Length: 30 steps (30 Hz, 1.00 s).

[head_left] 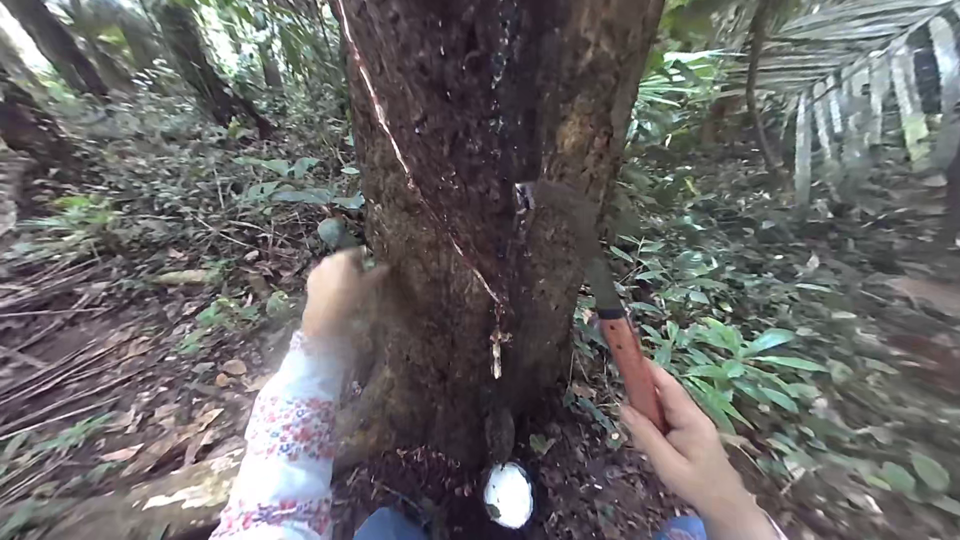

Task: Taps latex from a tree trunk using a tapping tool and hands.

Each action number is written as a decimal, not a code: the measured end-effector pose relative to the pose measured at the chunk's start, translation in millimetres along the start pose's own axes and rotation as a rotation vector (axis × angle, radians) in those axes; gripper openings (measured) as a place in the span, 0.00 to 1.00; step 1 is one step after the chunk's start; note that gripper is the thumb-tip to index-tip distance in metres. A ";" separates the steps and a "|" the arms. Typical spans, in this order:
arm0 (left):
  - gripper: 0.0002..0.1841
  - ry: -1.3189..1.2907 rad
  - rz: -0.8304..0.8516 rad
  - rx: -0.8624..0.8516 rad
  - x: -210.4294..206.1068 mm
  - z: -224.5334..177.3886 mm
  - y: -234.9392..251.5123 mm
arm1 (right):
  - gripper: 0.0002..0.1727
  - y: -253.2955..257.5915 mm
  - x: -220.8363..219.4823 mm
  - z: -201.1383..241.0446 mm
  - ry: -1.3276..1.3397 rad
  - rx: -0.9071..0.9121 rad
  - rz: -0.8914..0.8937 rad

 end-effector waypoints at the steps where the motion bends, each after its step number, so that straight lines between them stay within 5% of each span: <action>1: 0.28 -0.117 -0.129 -0.086 12.5 -10.1 2.2 | 0.35 8.6 -7.1 -5.0 0.050 0.043 0.000; 5: 0.50 -0.284 -0.468 -0.390 36.8 -76.0 8.5 | 0.37 39.6 -29.3 -9.9 0.340 0.137 0.069; 10: 0.18 -0.295 -0.659 -0.481 23.8 -107.9 9.1 | 0.36 59.2 -27.4 -17.6 0.463 0.132 0.105; 13: 0.14 -0.217 -0.778 -0.465 20.1 -115.7 -3.8 | 0.35 71.8 -17.7 -25.3 0.453 0.187 0.157; 16: 0.18 -0.117 -0.720 -0.347 8.9 -118.1 -22.8 | 0.33 82.5 -6.4 -34.7 0.335 0.292 0.229; 20: 0.15 -0.001 -0.359 -0.374 -50.3 -104.9 -83.1 | 0.28 87.0 1.1 -51.0 0.137 0.445 0.263; 22: 0.17 -0.005 -0.432 -0.517 -73.0 -101.1 -116.0 | 0.26 86.9 1.0 -60.9 0.078 0.482 0.255; 26: 0.38 -0.118 -0.734 -0.665 -75.0 -133.3 -156.5 | 0.24 84.3 -1.8 -75.2 0.045 0.467 0.269; 30: 0.42 -0.200 -0.719 -0.860 -95.1 -203.3 -168.7 | 0.24 72.5 4.5 -64.5 -0.041 0.431 0.238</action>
Point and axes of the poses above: each hand's wrist, its own y-axis towards the middle knuckle, its own x-axis out of the back of the hand, z = x × y, the point moved 6 cm from there along y, towards the middle knuckle, and after that the axes turned 13 degrees about x, right-handed, at the moved point
